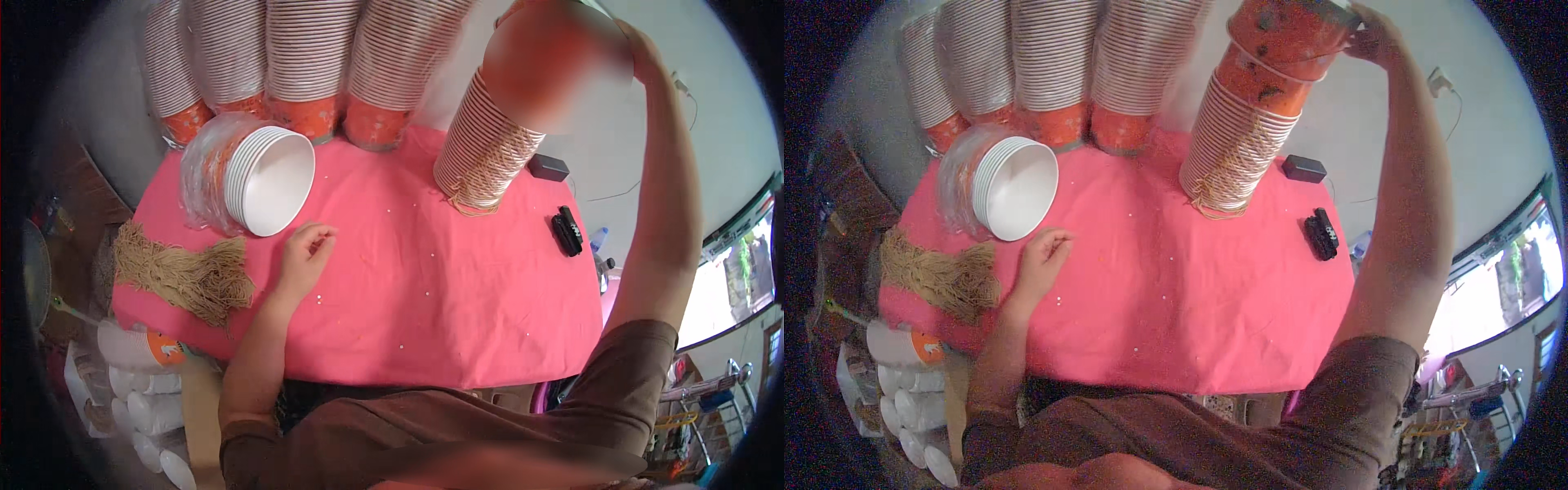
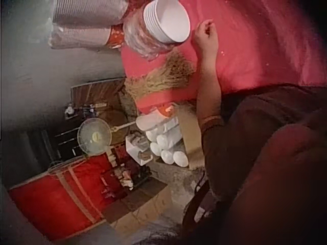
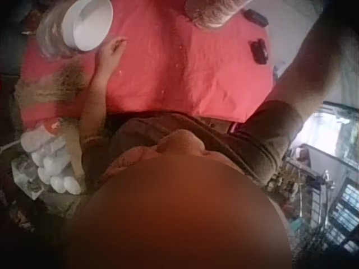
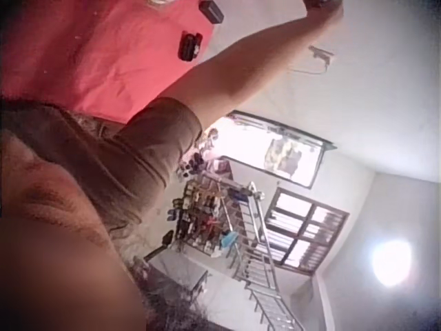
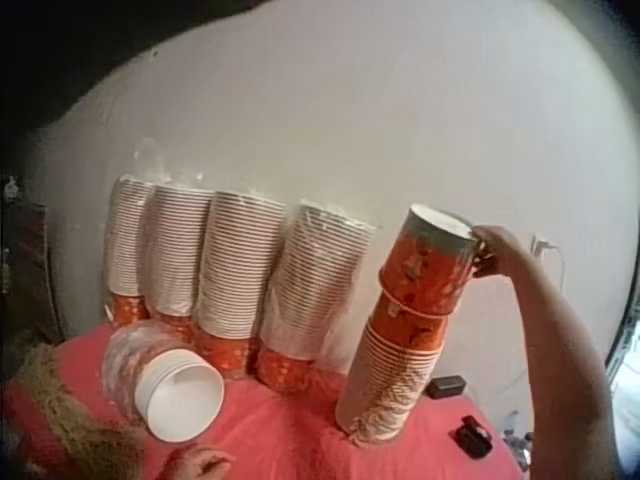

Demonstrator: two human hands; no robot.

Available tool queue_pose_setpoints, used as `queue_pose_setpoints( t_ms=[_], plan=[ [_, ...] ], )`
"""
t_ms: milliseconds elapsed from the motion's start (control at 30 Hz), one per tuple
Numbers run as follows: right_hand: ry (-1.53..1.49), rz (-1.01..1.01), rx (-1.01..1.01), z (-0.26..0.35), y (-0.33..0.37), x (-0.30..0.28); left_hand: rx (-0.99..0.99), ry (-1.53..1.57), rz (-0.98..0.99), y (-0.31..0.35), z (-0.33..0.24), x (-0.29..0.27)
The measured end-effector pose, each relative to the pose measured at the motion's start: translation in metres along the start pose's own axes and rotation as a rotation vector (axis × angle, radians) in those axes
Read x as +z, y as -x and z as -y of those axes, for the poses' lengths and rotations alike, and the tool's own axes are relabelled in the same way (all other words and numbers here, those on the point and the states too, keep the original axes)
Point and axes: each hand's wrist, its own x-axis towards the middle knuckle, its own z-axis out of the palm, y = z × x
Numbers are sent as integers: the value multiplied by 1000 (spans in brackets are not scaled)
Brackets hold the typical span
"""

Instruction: Attaching string handles to paper buckets at a workstation.

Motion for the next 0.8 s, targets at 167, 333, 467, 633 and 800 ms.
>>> queue_pose_setpoints(
  t_ms=[167, 333, 467, 633, 800],
  plan=[
    [23, 94, -83, 1, 36, 33, 21, -74, -12, 3, -13, -3],
    [115, 137, -29, -17, 9, 25, 46, -65, -12, 0, -12, 2],
    [79, 215, -3, -32, 8, 31, 38, -109, -1, 0, -13, 1],
    [122, 160, 110, -32, 1, 35, 40, -102, -9, 2, -9, 1],
    [145, 197, 111, -39, -12, 30, -7, -141, 58, 1, -14, 0]
  ],
)
